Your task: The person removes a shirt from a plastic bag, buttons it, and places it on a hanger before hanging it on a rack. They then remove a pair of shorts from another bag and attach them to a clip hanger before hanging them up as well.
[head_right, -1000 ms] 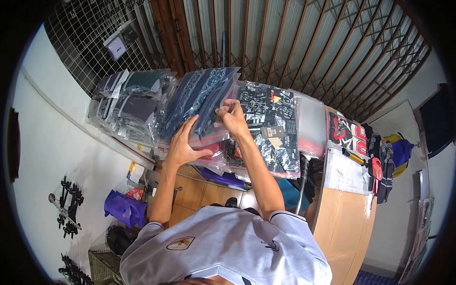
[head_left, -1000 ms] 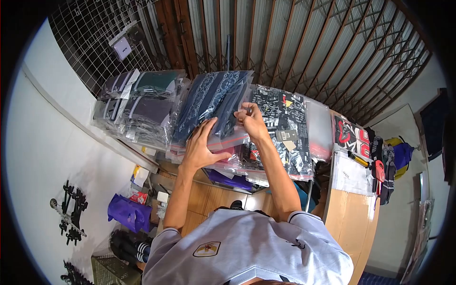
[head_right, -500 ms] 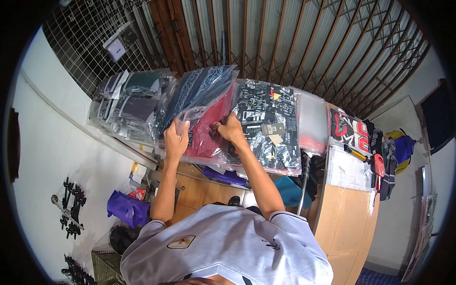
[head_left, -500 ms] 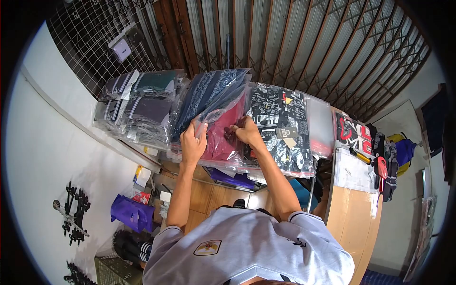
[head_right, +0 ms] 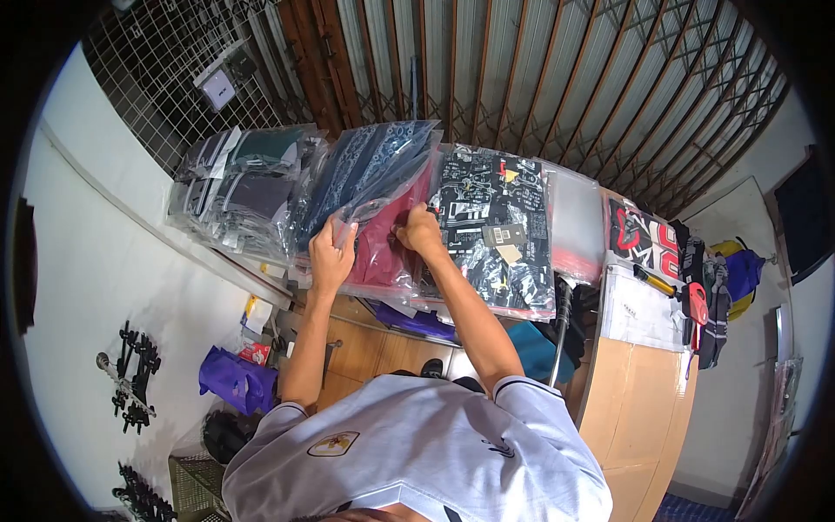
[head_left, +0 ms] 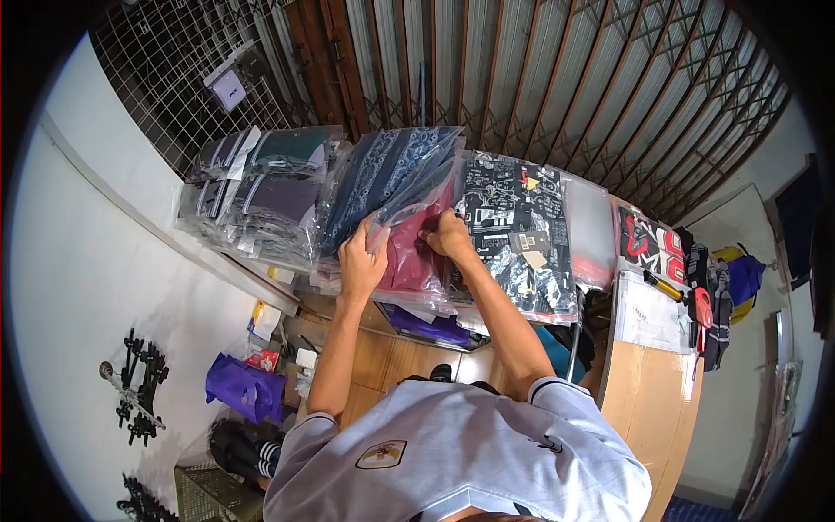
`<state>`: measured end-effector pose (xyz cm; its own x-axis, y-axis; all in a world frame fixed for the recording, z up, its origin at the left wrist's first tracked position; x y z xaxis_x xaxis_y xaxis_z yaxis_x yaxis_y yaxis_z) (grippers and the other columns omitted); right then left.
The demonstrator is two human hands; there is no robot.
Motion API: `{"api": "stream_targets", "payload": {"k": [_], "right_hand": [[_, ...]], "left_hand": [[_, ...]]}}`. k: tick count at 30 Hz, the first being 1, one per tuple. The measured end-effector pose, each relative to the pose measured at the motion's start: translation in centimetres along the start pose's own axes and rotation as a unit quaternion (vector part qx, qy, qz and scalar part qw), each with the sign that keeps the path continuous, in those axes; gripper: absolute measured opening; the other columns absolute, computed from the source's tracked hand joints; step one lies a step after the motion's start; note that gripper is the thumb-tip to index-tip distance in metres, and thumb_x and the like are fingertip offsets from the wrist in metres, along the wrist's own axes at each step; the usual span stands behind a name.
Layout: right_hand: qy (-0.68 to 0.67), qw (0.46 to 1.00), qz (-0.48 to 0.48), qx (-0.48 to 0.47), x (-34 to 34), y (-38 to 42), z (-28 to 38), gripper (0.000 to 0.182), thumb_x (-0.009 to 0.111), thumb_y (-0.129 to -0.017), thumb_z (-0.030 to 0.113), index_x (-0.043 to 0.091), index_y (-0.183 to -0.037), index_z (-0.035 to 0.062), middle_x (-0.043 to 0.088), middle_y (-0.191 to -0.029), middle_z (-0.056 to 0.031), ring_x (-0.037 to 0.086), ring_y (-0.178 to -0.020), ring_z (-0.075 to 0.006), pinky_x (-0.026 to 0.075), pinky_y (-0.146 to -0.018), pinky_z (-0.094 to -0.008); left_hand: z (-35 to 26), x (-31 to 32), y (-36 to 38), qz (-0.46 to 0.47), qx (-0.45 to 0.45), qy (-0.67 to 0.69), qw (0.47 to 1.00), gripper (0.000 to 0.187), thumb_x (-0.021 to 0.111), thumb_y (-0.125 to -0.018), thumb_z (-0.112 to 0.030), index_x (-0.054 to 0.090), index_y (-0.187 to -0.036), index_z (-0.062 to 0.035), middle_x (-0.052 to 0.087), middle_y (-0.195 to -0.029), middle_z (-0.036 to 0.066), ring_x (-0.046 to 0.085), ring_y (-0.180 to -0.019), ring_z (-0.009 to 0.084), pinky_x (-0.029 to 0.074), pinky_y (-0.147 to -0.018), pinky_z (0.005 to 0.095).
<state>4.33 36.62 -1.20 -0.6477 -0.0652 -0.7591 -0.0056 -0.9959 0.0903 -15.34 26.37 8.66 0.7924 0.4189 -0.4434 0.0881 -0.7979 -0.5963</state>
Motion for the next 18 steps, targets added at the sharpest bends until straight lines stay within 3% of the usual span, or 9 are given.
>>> {"api": "stream_targets", "payload": {"k": [4, 5, 8, 9, 12, 18], "right_hand": [[-0.228, 0.97, 0.086, 0.011, 1.5, -1.5, -0.7, 0.04, 0.08, -0.087, 0.023, 0.068, -0.103, -0.0121, 0.073, -0.105, -0.0274, 0.072, -0.101, -0.0341, 0.055, -0.089, -0.04], [-0.361, 0.916, 0.176, -0.007, 2.1, -1.2, -0.2, 0.031, 0.071, -0.089, 0.013, 0.069, -0.109, -0.0113, 0.073, -0.103, -0.0177, 0.069, -0.095, -0.0246, 0.054, -0.086, -0.0365], [-0.482, 0.86, 0.109, -0.129, -0.5, -0.1, 3.1, 0.027, 0.061, -0.089, 0.005, 0.07, -0.11, -0.0097, 0.071, -0.102, -0.0114, 0.065, -0.091, -0.0182, 0.053, -0.08, -0.0348], [-0.466, 0.867, 0.105, -0.141, -0.3, -0.7, 3.5, 0.018, 0.057, -0.091, 0.002, 0.068, -0.104, -0.0044, 0.067, -0.095, -0.0051, 0.059, -0.085, -0.0126, 0.049, -0.072, -0.032], [-0.429, 0.89, 0.049, -0.15, -1.7, -0.1, 3.0, 0.007, 0.057, -0.093, 0.003, 0.063, -0.096, 0.001, 0.062, -0.089, -0.001, 0.053, -0.081, -0.009, 0.044, -0.069, -0.0281], [-0.475, 0.864, 0.028, -0.164, -8.1, 0.8, 3.6, 0.003, 0.059, -0.097, 0.007, 0.059, -0.095, 0.0048, 0.061, -0.087, 0.0024, 0.053, -0.083, -0.0073, 0.042, -0.075, -0.0239]], "left_hand": [[-0.6, 0.4, 0.3, 0.03, 0.012, -0.005, 0.999, 0.043, 0.072, -0.088, -0.007, 0.065, -0.13, -0.0018, 0.071, -0.121, 0.022, 0.068, -0.113, 0.0426, 0.055, -0.094, 0.045], [-1.0, 0.6, 0.4, 0.042, 0.02, -0.01, 0.999, 0.047, 0.073, -0.085, -0.005, 0.065, -0.131, -0.0033, 0.071, -0.124, 0.021, 0.067, -0.117, 0.0417, 0.054, -0.096, 0.0447], [-1.2, 1.8, 1.0, 0.066, 0.054, -0.065, 0.994, 0.057, 0.076, -0.077, -0.002, 0.065, -0.133, -0.0072, 0.068, -0.133, 0.015, 0.061, -0.128, 0.0386, 0.053, -0.102, 0.0435], [-0.8, 1.9, 1.1, 0.073, 0.044, -0.078, 0.993, 0.059, 0.074, -0.077, 0.001, 0.064, -0.134, -0.0071, 0.067, -0.136, 0.012, 0.058, -0.133, 0.0376, 0.052, -0.106, 0.0429], [0.0, 1.6, 1.1, 0.061, 0.038, -0.069, 0.995, 0.058, 0.072, -0.078, 0.004, 0.065, -0.134, -0.0058, 0.068, -0.135, 0.013, 0.058, -0.132, 0.0389, 0.051, -0.107, 0.0432], [1.3, 1.5, 1.2, 0.053, 0.018, -0.022, 0.998, 0.057, 0.064, -0.079, 0.012, 0.065, -0.133, -0.0033, 0.067, -0.134, 0.02, 0.056, -0.134, 0.0404, 0.053, -0.106, 0.0439]]}}
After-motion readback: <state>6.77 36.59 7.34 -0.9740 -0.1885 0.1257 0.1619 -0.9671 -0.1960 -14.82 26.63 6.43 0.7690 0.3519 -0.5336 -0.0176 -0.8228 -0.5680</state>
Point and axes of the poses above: each hand's wrist, its own y-axis away from the middle knuckle, its own x-axis out of the palm, z = x × y, the point moved 9 cm from there along -y, towards the middle knuckle
